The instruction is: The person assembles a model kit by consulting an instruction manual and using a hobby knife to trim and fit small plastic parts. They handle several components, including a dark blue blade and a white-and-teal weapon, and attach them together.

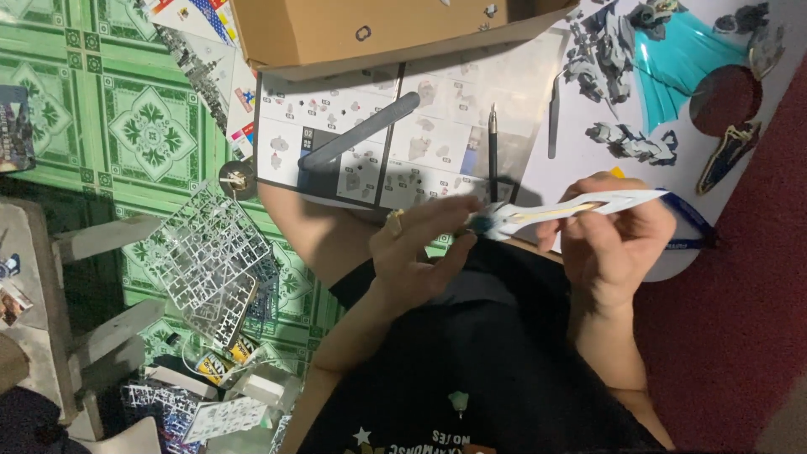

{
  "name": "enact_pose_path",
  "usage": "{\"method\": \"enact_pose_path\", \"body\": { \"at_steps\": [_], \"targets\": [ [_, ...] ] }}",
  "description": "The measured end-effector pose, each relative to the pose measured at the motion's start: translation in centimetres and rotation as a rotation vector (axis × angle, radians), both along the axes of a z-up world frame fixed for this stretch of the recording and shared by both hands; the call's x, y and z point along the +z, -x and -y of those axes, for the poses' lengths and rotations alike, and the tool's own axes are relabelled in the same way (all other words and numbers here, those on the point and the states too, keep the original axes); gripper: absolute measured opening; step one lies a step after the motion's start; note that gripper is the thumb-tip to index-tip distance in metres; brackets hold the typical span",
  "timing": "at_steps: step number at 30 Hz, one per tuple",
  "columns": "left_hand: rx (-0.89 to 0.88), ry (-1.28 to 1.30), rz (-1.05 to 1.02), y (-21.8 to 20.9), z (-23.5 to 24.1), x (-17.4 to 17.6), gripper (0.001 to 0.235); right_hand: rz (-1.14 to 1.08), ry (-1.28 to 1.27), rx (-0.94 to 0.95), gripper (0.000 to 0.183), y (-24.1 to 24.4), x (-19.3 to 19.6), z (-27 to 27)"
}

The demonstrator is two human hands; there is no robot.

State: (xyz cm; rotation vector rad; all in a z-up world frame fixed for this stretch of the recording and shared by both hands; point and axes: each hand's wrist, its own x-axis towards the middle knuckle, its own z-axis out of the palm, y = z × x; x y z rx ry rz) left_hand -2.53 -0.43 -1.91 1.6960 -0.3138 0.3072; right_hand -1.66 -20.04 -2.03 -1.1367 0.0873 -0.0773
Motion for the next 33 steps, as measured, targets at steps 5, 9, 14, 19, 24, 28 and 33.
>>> {"method": "enact_pose_path", "body": {
  "at_steps": [5,9,14,19,24,28,33],
  "targets": [
    [0.012,-0.091,-0.134,-0.5,-0.9,1.0,0.031,0.0,-0.006,-0.029,0.021,-0.3,-0.9,0.7],
    [-0.028,0.055,-0.08,-0.3,-0.6,0.3,0.029,-0.02,-0.002,-0.053,0.02,-0.3,-1.1,0.6],
    [-0.063,0.125,-0.09,-0.6,-0.4,0.7,0.022,-0.04,-0.035,-0.019,0.021,-1.0,-1.0,0.2],
    [-0.056,0.098,-0.091,-1.3,0.0,1.5,0.02,-0.095,-0.001,-0.013,0.059,-1.7,-1.9,1.3],
    [-0.125,0.087,-0.054,-1.8,0.2,1.0,0.03,0.669,1.099,-0.072,0.049,-2.6,0.0,2.7],
    [-0.234,0.07,-0.068,-2.4,0.1,2.5,0.015,0.685,1.268,0.137,0.042,-2.3,2.9,1.1],
    [-0.265,-0.136,-0.045,-2.9,-1.2,3.0,0.022,0.521,1.247,0.514,0.012,-3.3,6.0,0.8]
  ]
}}
